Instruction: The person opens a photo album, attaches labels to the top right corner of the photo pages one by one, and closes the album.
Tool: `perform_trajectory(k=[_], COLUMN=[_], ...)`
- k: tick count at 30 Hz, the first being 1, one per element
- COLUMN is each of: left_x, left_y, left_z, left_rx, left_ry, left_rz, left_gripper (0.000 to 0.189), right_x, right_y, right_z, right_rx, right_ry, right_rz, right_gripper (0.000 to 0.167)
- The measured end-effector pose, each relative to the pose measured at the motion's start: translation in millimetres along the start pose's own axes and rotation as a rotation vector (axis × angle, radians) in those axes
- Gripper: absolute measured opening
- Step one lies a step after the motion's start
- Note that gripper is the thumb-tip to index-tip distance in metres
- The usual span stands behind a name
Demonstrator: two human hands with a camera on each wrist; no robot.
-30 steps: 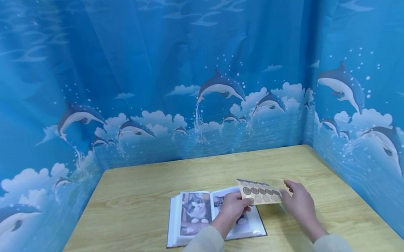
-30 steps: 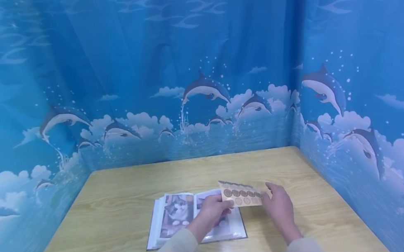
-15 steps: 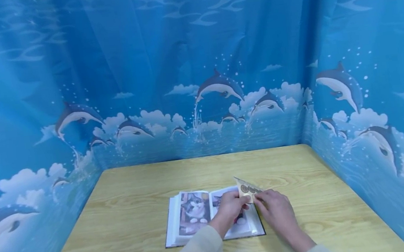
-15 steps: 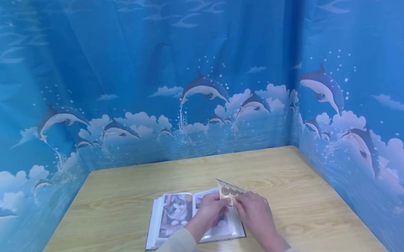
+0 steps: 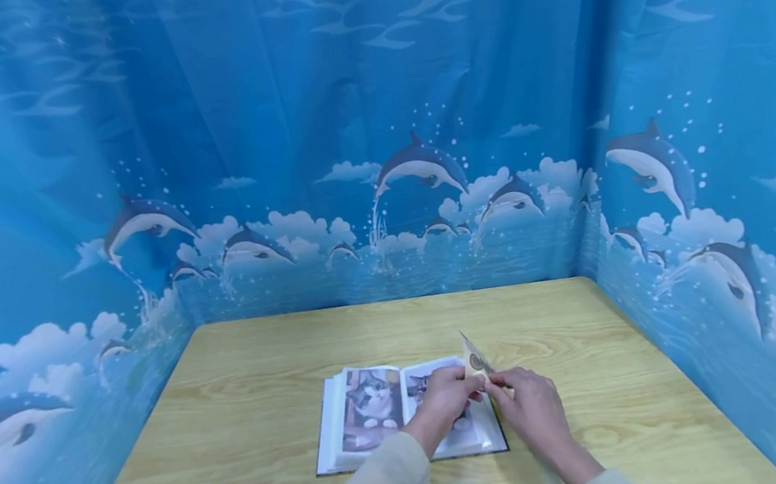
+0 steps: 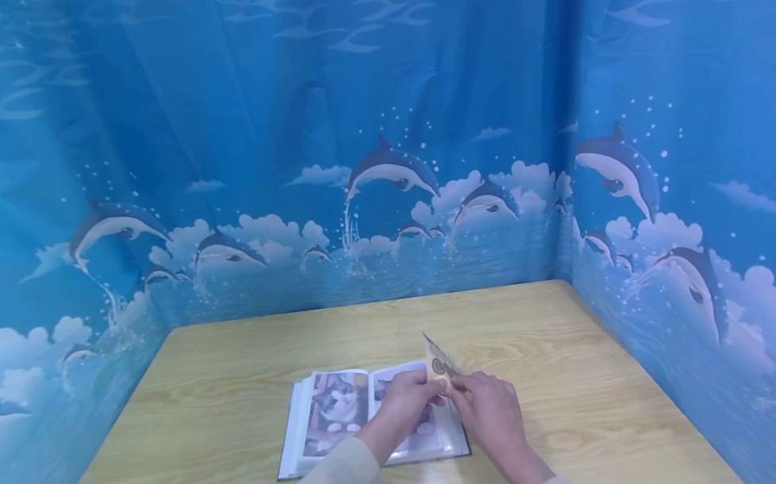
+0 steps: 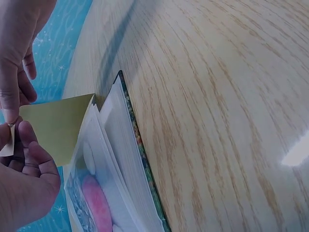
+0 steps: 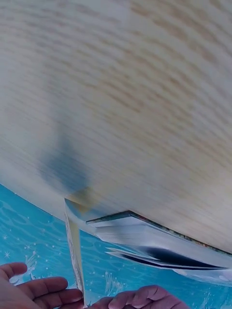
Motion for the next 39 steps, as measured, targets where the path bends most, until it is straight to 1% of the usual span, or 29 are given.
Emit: perform_trajectory(k=[6, 8, 11, 13, 18, 22, 26, 29, 36, 39], left_x=[-0.5, 0.6, 1.9, 2.2, -0.4, -0.4, -0.1, -0.2, 0.2, -1.2], left_y=[0.8, 1.6, 2.1, 1.8, 1.2, -0.3, -1.5, -1.3, 0.6, 1.8], left_z=[-0.2, -1.1, -1.9, -1.9, -0.9, -1.1, -1.7, -1.9, -1.3, -1.8], left_rx=[0.004, 0.005, 0.009, 0.011, 0.009, 0.021, 0.029, 0.027, 0.021, 0.013], left_ry=[0.004, 0.020, 0.039, 0.044, 0.013, 0.018, 0.025, 0.022, 0.018, 0.001], left_rz=[0.007, 0.014, 0.027, 0.029, 0.007, -0.008, 0.002, 0.011, 0.040, 0.052], left_gripper=[0.012, 0.012, 0.011, 0.011, 0.012, 0.011, 0.012, 0.012, 0.013, 0.012], right_x=[-10, -14, -18, -19, -18, -15, -14, -13, -19, -21], right_y=[-6, -7, -8, -8, -10, -8, -6, -5, -6, -7], right_z=[2.4, 2.5, 2.2, 1.9, 0.7, 0.4, 0.1, -0.4, -0.9, -0.5], right_rx=[0.089, 0.111, 0.129, 0.138, 0.148, 0.123, 0.093, 0.089, 0.118, 0.133], right_ry=[-0.159, -0.207, -0.248, -0.255, -0.246, -0.238, -0.221, -0.215, -0.250, -0.257], right_rz=[0.090, 0.124, 0.151, 0.147, 0.134, 0.130, 0.113, 0.121, 0.153, 0.160], right_gripper=[0.016, 0.013, 0.011, 0.013, 0.018, 0.016, 0.012, 0.010, 0.013, 0.014])
Point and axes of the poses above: each hand's wrist, its own z-axis towards the middle knuckle, its own y-axis out of the back of the hand, x = y × z, the point moved 10 cm from there along z, towards the middle knuckle, and after that the axes turned 4 degrees about -y, right-handed, at the moved point
